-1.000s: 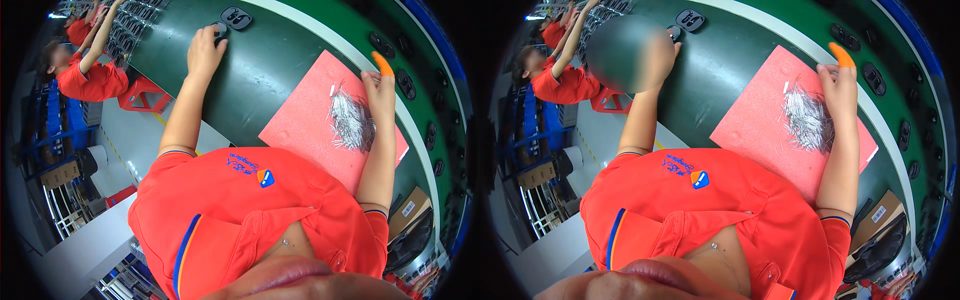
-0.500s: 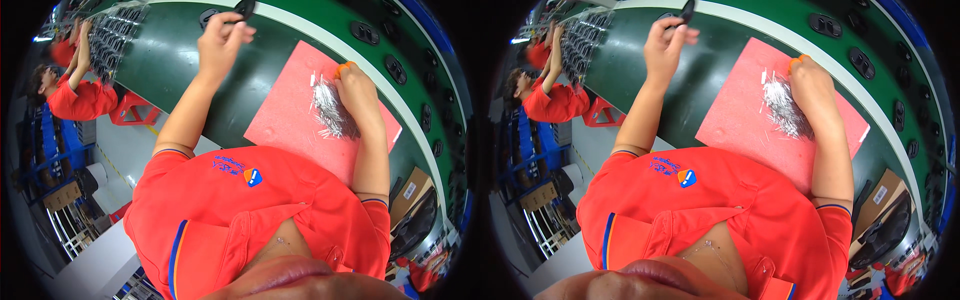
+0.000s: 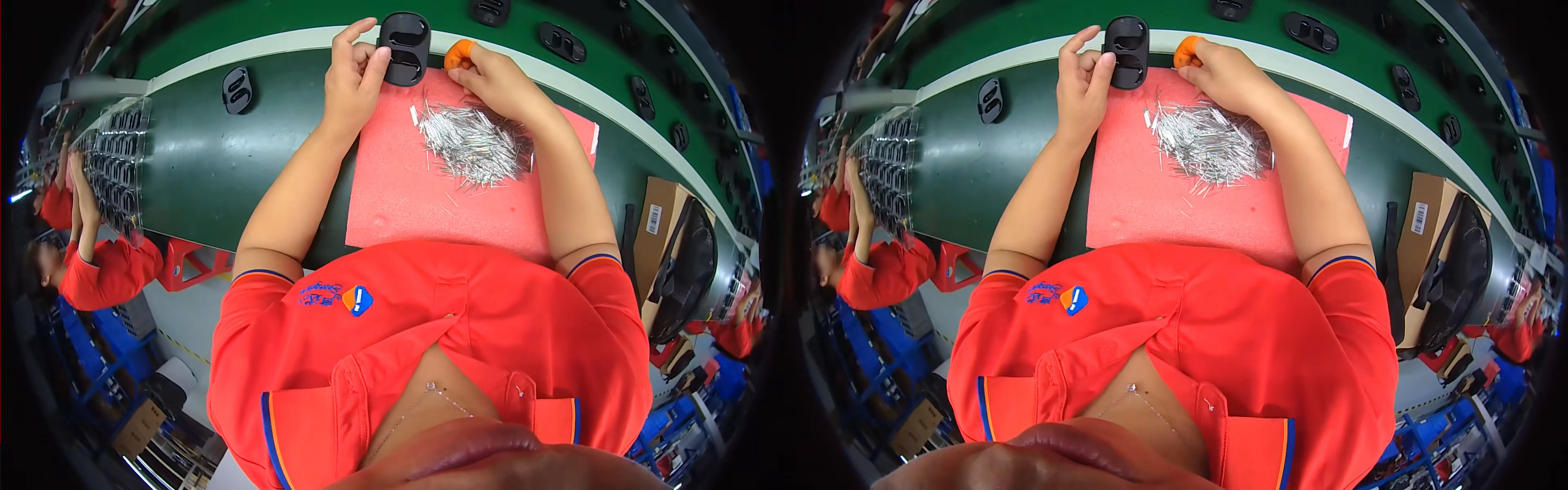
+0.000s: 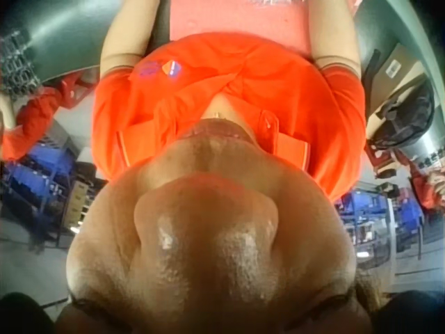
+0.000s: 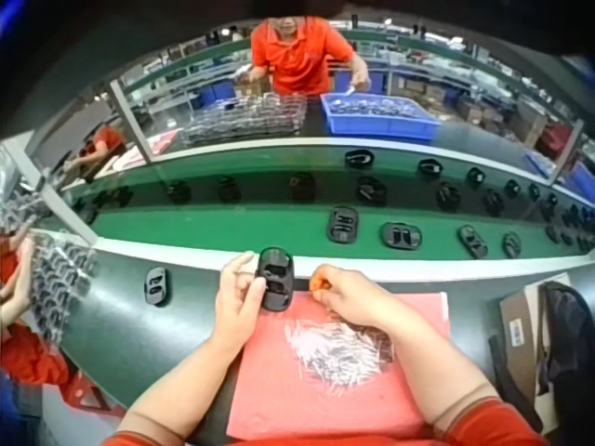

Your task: Assembling small electronic components into black plastic housings on a factory assembly line.

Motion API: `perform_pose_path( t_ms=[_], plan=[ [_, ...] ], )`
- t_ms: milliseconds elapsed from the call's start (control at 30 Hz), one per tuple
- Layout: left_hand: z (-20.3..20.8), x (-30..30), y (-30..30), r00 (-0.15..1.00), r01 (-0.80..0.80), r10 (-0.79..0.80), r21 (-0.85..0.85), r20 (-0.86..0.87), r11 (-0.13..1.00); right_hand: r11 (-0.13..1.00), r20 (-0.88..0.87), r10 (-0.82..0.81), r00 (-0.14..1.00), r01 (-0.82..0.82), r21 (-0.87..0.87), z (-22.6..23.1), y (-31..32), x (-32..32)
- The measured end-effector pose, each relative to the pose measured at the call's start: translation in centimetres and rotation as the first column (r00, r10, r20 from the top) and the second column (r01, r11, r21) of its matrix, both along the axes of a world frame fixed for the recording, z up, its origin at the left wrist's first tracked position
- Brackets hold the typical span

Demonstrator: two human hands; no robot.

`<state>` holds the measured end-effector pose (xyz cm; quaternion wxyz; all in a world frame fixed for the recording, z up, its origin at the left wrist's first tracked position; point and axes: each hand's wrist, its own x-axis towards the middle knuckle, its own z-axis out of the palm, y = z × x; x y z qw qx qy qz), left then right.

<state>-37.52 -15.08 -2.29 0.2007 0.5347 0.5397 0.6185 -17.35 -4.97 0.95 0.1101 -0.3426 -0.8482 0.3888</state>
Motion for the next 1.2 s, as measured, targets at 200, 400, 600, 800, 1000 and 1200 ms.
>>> perform_pose_path(
  t_ms=[200, 400, 600, 800, 1000, 1200],
  plan=[
    [0.9, 0.4, 0.3, 0.992, 0.070, -0.083, -0.135, -0.092, 0.988, 0.936, -0.364, -0.251, 0.897, 0.129, -0.329, 0.3, 0.5, -1.0],
    [2.0, 1.0, -0.7, 0.971, 0.062, -0.082, -0.093, -0.223, 0.994, 0.869, -0.554, -0.442, 0.706, 0.184, -0.459, 0.8, -1.0, -1.7],
    [2.3, 1.1, -1.2, 0.970, 0.062, -0.082, -0.095, -0.228, 0.994, 0.913, -0.567, -0.347, 0.747, 0.132, -0.385, -0.2, -3.4, -2.8],
    [1.9, 1.3, -1.0, 0.969, 0.066, -0.081, -0.071, -0.235, 0.995, 0.915, -0.542, -0.320, 0.777, 0.105, -0.390, -0.3, -3.0, -2.5],
    [2.1, 1.5, -1.0, 0.975, 0.033, -0.053, -0.096, -0.217, 0.995, 0.909, -0.526, -0.273, 0.805, 0.036, -0.415, -0.7, -2.1, -2.6],
    [3.3, -1.0, -3.2, 0.974, 0.047, -0.064, -0.081, -0.219, 0.996, 0.930, -0.486, -0.260, 0.834, 0.080, -0.359, 0.8, -4.7, -5.5]
  ],
)
